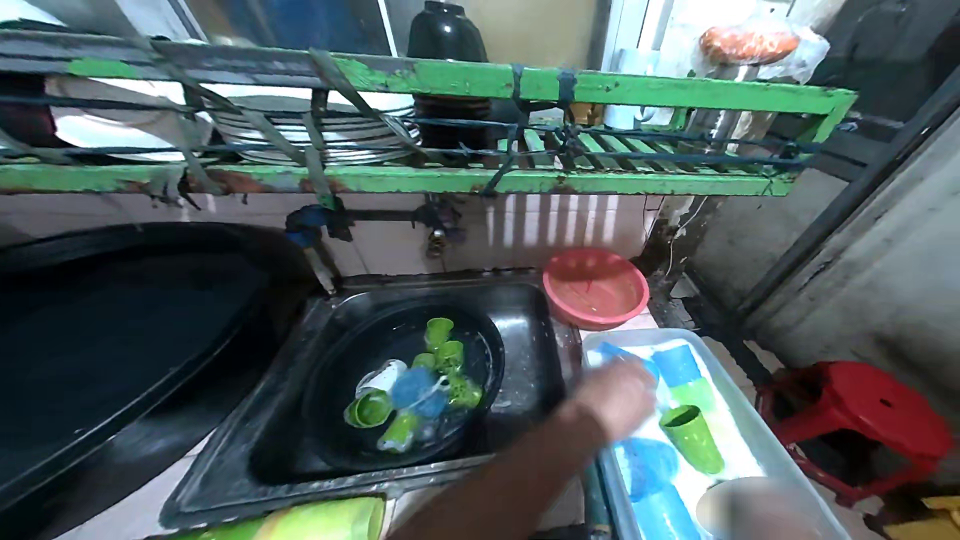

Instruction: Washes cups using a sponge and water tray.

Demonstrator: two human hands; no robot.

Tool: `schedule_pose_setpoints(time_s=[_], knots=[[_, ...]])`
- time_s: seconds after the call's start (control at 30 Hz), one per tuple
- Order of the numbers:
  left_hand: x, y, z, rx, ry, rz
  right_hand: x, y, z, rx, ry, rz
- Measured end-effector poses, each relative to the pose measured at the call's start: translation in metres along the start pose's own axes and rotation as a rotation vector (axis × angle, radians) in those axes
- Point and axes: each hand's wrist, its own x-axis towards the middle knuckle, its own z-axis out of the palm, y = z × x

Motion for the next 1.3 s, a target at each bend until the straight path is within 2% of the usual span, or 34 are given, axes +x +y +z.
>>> schedule_pose_setpoints(time_s=[0.07,0.13,0.23,0.33,0.43,0.5,0.6,0.67,0.73,0.77,0.87,0.9,0.93,0.97,1.0,1.07,1.1,1.13,1.17,1.2,1.23,1.3], knots=[[0.004,0.043,0.029,0.099,-0.276,0.011,0.002,-0.003,0.013,-0.025,0.021,0.021],[0.008,0.059,0.053,0.143,-0.449,-0.106,0.003,-0.001,0.018,-0.003,0.007,0.033],[0.022,0.041,0.081,0.18,-0.515,-0.105,0.007,0.005,0.021,-0.008,-0.056,0.046],[0.026,0.028,0.082,0.209,-0.5,0.063,0.013,0.014,0.021,0.077,-0.056,0.049],[0.033,0.015,0.069,0.048,-0.338,0.291,0.012,0.031,0.017,0.431,0.025,0.036],[0.032,0.012,0.045,-0.31,-0.108,0.298,-0.003,0.028,0.004,0.782,0.081,0.075],[0.037,0.022,0.034,-1.178,0.384,0.026,-0.01,0.004,-0.008,1.3,0.256,-0.007],[0.049,0.037,0.041,-1.593,0.601,-0.224,-0.004,-0.04,-0.013,1.534,0.404,-0.16],[0.048,0.048,0.041,-1.733,0.628,-0.404,0.001,-0.091,-0.012,1.457,0.561,-0.232],[0.046,0.049,0.04,-1.748,0.606,-0.443,0.002,-0.105,-0.008,1.278,0.628,-0.248],[0.044,0.044,0.038,-1.785,0.547,-0.45,0.023,-0.097,-0.002,0.342,0.786,-0.393],[0.044,0.046,0.04,-1.775,0.553,-0.465,0.034,-0.088,-0.004,0.121,0.837,-0.439],[0.043,0.05,0.042,-1.742,0.555,-0.484,0.044,-0.081,-0.005,0.022,0.876,-0.455],[0.04,0.054,0.045,-1.717,0.538,-0.493,0.049,-0.079,-0.008,0.066,0.871,-0.418],[0.039,0.056,0.045,-1.707,0.513,-0.488,0.049,-0.081,-0.013,0.245,0.814,-0.332],[0.037,0.048,0.04,-1.749,0.464,-0.415,0.042,-0.089,-0.031,0.961,0.605,-0.13],[0.036,0.042,0.035,-1.812,0.442,-0.366,0.035,-0.095,-0.041,1.315,0.531,-0.098],[0.036,0.038,0.029,-1.876,0.421,-0.328,0.028,-0.103,-0.047,1.56,0.473,-0.102],[0.036,0.036,0.024,-1.919,0.393,-0.304,0.022,-0.112,-0.049,1.647,0.471,-0.12],[0.035,0.036,0.022,-1.922,0.356,-0.28,0.021,-0.121,-0.043,1.563,0.533,-0.15],[0.035,0.037,0.024,-1.898,0.339,-0.259,0.024,-0.123,-0.031,1.312,0.63,-0.189],[0.036,0.047,0.03,-1.795,0.374,-0.292,0.042,-0.104,-0.009,0.616,0.765,-0.293]])
